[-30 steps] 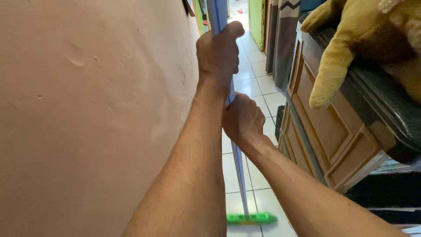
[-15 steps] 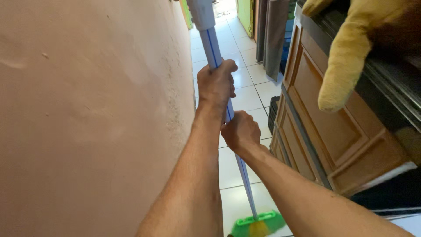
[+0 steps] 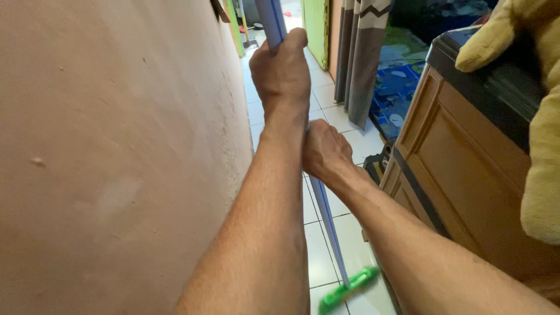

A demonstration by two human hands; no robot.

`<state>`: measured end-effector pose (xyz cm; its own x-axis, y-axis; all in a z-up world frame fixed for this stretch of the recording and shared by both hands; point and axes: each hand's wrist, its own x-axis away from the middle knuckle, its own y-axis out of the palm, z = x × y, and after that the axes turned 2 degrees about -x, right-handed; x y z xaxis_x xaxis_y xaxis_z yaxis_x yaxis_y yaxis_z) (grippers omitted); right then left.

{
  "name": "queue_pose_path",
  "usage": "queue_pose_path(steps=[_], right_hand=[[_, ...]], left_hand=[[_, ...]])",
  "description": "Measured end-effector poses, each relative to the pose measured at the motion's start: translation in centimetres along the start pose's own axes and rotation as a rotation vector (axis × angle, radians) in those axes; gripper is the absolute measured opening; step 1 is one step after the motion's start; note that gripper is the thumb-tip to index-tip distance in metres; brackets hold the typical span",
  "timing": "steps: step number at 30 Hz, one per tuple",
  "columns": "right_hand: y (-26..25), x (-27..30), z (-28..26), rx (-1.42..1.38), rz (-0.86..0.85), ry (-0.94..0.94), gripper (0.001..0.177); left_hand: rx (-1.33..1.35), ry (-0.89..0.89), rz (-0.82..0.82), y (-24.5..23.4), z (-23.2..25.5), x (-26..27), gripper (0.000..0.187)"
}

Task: The person sweeps a tiled floor using a long-handled broom with green bristles. They move from a room with a wooden cabinet and a bed, through a doorway with a patterned curtain, into a hallway, and finally sweep near an open door leading to an outdoor area.

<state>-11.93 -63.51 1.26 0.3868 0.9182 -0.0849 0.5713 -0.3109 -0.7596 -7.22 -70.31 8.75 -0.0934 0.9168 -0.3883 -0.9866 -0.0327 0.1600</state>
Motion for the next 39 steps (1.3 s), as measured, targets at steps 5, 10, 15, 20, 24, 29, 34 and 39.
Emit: queue_pose_path(steps=[5,10,15,20,24,29,34,39], right_hand=[[4.2,-0.5,2.2,-0.034,-0.211,0.215,0.022],[7.7,-3.0,5.0,0.031,-0.077,0.177,0.034],[8.3,-7.7,4.3,-0.039,-0.012,0.021,0.033],[8.2,-11.2,2.5,-0.123,-0.056,-0.058,0.036],[7.5,-13.5,3.2,-0.191,-0.063,-0.12,0.035],[6.4,-16.1,3.3,-0.166,-0.008,-0.219,0.031],[3.7,-16.3,1.1,-0.101,0.074,-0.351,0.034],[1.3,-14.8,-1.5,-0.235,0.057,-0.276,0.032]], left_hand=[[-0.035,-0.438,-0.013,-2.1,-4.8,0.2,0.022],[0.043,-0.422,-0.118,-1.9,-9.3,-0.2,0.02],[0.019,-0.331,-0.094,-1.4,-9.6,-3.8,0.02],[-0.02,-0.246,-0.062,-1.4,-9.1,-6.5,0.02],[-0.008,-0.219,-0.042,0.4,-9.0,-8.3,0.019],[-0.113,-0.004,-0.108,2.9,-8.2,-9.0,0.025],[-0.233,0.103,-0.11,4.5,-5.3,-10.2,0.031],[-0.145,0.114,-0.131,5.4,-2.4,-13.4,0.028]])
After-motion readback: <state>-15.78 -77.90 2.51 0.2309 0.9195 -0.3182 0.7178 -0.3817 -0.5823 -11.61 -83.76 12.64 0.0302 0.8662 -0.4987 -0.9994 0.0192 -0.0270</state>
